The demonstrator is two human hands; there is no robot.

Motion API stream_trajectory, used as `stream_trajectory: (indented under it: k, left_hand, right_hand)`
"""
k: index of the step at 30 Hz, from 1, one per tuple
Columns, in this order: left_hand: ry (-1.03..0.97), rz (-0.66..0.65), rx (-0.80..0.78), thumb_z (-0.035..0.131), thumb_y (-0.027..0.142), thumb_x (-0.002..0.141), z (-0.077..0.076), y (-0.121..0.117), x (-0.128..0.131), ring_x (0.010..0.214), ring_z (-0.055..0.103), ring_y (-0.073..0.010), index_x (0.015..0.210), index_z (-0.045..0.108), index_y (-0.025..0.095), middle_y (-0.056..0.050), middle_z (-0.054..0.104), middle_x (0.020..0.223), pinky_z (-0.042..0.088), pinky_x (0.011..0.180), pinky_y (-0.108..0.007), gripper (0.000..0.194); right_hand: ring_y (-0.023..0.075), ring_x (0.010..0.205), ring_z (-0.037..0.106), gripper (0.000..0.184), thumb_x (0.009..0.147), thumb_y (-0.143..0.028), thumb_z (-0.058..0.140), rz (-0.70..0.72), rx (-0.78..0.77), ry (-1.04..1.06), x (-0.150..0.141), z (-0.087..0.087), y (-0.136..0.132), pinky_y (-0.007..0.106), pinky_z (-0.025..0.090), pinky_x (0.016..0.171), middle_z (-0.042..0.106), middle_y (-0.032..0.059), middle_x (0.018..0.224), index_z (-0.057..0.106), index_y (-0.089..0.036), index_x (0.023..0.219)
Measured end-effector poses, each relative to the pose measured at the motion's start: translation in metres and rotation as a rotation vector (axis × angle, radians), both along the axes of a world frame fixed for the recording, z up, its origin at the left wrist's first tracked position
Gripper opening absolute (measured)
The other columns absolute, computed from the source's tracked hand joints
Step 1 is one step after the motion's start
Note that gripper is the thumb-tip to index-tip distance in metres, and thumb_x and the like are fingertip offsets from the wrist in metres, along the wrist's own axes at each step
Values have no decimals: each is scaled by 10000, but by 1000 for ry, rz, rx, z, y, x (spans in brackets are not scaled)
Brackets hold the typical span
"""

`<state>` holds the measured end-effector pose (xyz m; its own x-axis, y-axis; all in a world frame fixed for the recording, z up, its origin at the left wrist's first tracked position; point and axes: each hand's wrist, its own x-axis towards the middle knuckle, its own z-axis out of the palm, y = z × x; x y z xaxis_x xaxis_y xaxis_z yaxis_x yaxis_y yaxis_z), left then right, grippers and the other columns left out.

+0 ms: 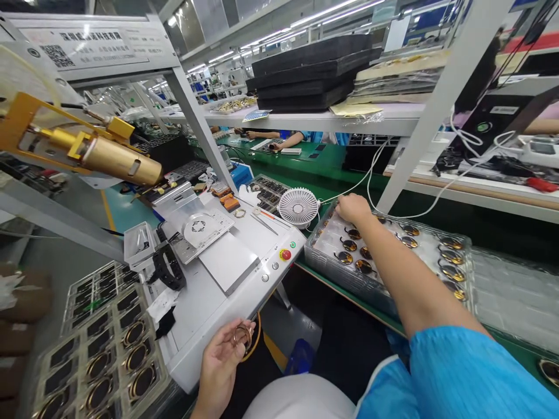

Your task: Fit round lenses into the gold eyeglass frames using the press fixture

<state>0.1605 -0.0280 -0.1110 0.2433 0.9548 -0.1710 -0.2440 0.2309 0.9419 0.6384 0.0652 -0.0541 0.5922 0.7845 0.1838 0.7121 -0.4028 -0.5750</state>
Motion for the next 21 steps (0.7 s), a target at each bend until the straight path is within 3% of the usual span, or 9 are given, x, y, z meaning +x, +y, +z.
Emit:
stream_trajectory:
  k: [2,5,8,11,13,15,18,21]
  left_hand:
    - [-14,-52,-15,927,362,698,2,5,-1,1071,762,-299,1072,776,203,-115,812,1074,574,1026,-449,433]
    - [-49,-150,-30,941,359,683,4,14,2,1081,756,-313,1077,768,192,-128,805,1088,562,1037,-472,461]
    - [-94,-258,-28,949,379,669,9,20,12,1054,753,-307,1098,759,190,-137,786,1123,574,985,-450,506]
    - [-133,-462,-6,973,374,630,15,26,26,1019,745,-288,1228,716,201,-152,771,1140,582,896,-396,673]
    - [-181,-581,18,998,346,585,18,29,34,999,747,-272,1310,673,249,-169,697,1326,589,831,-361,801]
    - [-214,-655,25,1013,325,550,18,30,38,988,754,-268,1339,653,290,-173,524,1546,599,770,-339,868]
    - [-211,-680,19,1015,340,544,15,26,38,1001,755,-282,1364,645,281,-182,411,1623,609,748,-336,901]
    - [-225,-615,52,1002,372,571,11,19,32,1017,752,-282,1384,641,285,-178,350,1658,614,798,-359,894]
  right_hand:
    - [308,1047,685,224,990,-190,545,-7,29,13,-5,4,-8,373,472,900,712,165,915,667,-90,830]
    - [215,828,721,257,1016,-224,490,44,41,72,-29,7,-27,326,508,810,725,111,836,698,-81,1065]
    - [183,630,687,303,966,-310,607,290,105,288,-78,5,-54,311,562,655,727,47,774,679,-143,1208]
    - [184,601,674,363,918,-431,690,554,185,581,-138,3,-83,320,591,579,742,57,834,704,-174,1174]
    - [171,604,671,326,934,-443,686,668,180,660,-173,3,-98,305,591,563,740,72,884,745,-184,1122]
    - [167,638,673,288,959,-423,670,753,201,648,-200,2,-107,292,583,569,725,79,910,778,-196,1099]
    - [180,699,664,288,962,-422,677,721,268,596,-224,-6,-111,287,569,587,699,73,884,786,-208,1122]
    - [184,709,656,305,941,-438,703,607,298,618,-236,-17,-109,286,559,586,700,71,873,781,-198,1112]
